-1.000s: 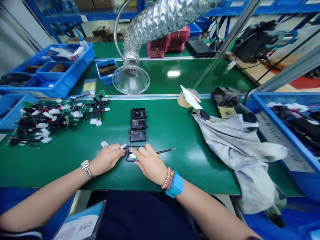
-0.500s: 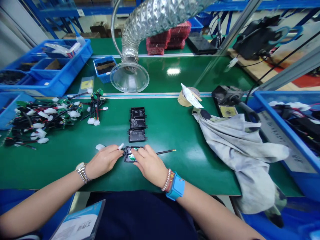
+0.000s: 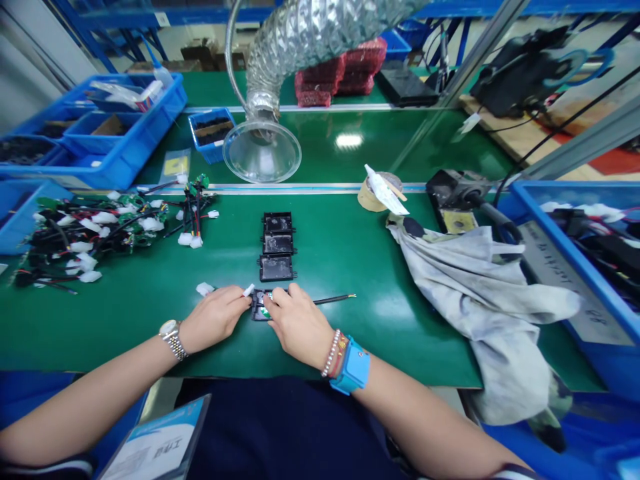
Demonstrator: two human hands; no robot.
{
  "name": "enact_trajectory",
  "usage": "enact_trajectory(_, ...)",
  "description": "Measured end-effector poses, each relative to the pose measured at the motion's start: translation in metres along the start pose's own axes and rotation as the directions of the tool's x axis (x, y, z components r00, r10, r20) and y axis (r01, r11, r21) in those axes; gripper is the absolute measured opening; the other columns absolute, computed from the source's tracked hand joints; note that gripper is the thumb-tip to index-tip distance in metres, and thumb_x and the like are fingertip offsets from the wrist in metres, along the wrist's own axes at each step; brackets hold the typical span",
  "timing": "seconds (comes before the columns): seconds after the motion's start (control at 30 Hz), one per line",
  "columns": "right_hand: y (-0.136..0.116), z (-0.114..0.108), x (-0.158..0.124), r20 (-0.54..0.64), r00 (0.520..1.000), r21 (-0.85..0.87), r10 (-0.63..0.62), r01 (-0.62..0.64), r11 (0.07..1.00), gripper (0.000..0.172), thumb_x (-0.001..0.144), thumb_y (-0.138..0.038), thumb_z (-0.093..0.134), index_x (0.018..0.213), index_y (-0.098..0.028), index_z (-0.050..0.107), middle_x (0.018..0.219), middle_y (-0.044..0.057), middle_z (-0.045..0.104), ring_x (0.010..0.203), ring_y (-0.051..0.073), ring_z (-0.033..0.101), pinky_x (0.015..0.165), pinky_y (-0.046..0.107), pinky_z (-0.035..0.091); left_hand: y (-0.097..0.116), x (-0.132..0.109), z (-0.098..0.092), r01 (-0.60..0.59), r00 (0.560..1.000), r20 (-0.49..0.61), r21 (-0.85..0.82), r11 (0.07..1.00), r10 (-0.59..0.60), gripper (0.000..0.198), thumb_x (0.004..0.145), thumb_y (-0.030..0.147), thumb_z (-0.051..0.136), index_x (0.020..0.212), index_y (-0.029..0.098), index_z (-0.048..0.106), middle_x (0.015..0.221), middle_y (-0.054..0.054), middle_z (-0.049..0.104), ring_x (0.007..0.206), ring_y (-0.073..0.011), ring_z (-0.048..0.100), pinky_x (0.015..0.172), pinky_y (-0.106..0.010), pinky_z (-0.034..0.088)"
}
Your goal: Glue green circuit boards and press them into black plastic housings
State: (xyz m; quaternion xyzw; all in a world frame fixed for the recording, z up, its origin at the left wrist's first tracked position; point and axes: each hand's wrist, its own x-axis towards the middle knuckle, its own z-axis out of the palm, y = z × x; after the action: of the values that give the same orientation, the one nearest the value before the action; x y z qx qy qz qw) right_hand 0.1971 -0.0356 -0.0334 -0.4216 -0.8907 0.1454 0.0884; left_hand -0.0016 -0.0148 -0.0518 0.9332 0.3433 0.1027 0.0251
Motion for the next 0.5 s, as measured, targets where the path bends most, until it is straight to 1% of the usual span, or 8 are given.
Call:
enact_trajectory(0.1,0.007,-0.002,-0.01,-0.025,0.998,0.067,-0.055,0.057,0.996,0.039,0.08,-0.017,0.055,0.118,-0.011,0.047,0.098,0.011,0.054,0.087,0.022,0.047,0.077,0.038,0.046,0.001,-0.005,-0.004,0.007,1.0,0.008,-0.021,1.0,-0.007,0.029,0.089,0.016,0.032,0.078,0.014,0.059,0.071,-0.006,0.053,0.062,-0.0159,0.05,0.059,-0.028,0.046)
enact_trajectory(0.17,0.015,-0.002,-0.023,-0.097,0.991,0.145,-0.087,0.1,0.984,0.042,0.082,-0.019,0.053,0.123,-0.013,0.041,0.113,0.012,0.05,0.1,0.023,0.046,0.085,0.04,0.044,0.004,-0.014,-0.007,0.013,1.0,0.005,-0.037,0.999,-0.013,0.029,0.089,0.019,0.033,0.078,0.015,0.059,0.07,-0.005,0.053,0.061,-0.0149,0.05,0.058,-0.027,0.045)
enact_trajectory(0.23,0.022,-0.002,-0.037,-0.172,0.983,0.198,-0.061,0.096,0.976,0.037,0.086,-0.021,0.047,0.122,-0.014,0.041,0.119,0.013,0.047,0.106,0.022,0.045,0.087,0.04,0.043,0.01,-0.026,-0.009,0.021,1.0,-0.002,-0.049,0.999,-0.021,0.03,0.09,0.02,0.032,0.078,0.014,0.059,0.069,-0.005,0.052,0.059,-0.0138,0.049,0.056,-0.026,0.045)
enact_trajectory(0.27,0.024,-0.001,-0.043,-0.191,0.981,0.213,-0.042,0.083,0.974,0.032,0.087,-0.021,0.045,0.118,-0.014,0.044,0.115,0.013,0.049,0.103,0.022,0.047,0.085,0.039,0.045,0.014,-0.031,-0.009,0.025,1.0,-0.005,-0.057,0.998,-0.025,0.03,0.09,0.02,0.032,0.078,0.014,0.059,0.068,-0.004,0.052,0.058,-0.0133,0.049,0.055,-0.025,0.045)
enact_trajectory(0.33,0.023,0.001,-0.051,-0.181,0.983,0.228,-0.039,0.081,0.97,0.022,0.089,-0.02,0.041,0.106,-0.014,0.053,0.097,0.011,0.057,0.089,0.02,0.052,0.077,0.036,0.047,0.024,-0.039,-0.009,0.029,1.0,-0.007,-0.075,0.997,-0.03,0.03,0.089,0.019,0.032,0.077,0.014,0.058,0.067,-0.004,0.051,0.056,-0.0126,0.048,0.053,-0.024,0.044)
enact_trajectory(0.37,0.022,0.002,-0.053,-0.17,0.984,0.229,-0.05,0.089,0.969,0.02,0.089,-0.019,0.04,0.099,-0.013,0.056,0.087,0.009,0.058,0.081,0.019,0.052,0.072,0.034,0.047,0.029,-0.041,-0.009,0.03,1.0,-0.005,-0.082,0.996,-0.031,0.029,0.089,0.018,0.032,0.077,0.014,0.058,0.066,-0.004,0.05,0.056,-0.0125,0.048,0.053,-0.024,0.044)
enact_trajectory(0.43,0.018,0.006,-0.055,-0.158,0.985,0.217,-0.075,0.109,0.97,0.024,0.091,-0.019,0.037,0.09,-0.013,0.06,0.074,0.007,0.057,0.07,0.016,0.05,0.064,0.031,0.046,0.039,-0.043,-0.007,0.03,1.0,0.007,-0.088,0.996,-0.03,0.029,0.089,0.016,0.032,0.076,0.014,0.058,0.066,-0.004,0.05,0.055,-0.0129,0.048,0.051,-0.024,0.044)
enact_trajectory(0.5,0.014,0.008,-0.056,-0.17,0.982,0.202,-0.086,0.121,0.972,0.027,0.091,-0.018,0.035,0.087,-0.013,0.061,0.069,0.006,0.055,0.065,0.015,0.048,0.059,0.028,0.044,0.046,-0.045,-0.006,0.036,0.999,0.025,-0.1,0.994,-0.034,0.029,0.088,0.015,0.032,0.076,0.014,0.058,0.065,-0.004,0.05,0.054,-0.0134,0.048,0.049,-0.025,0.045)
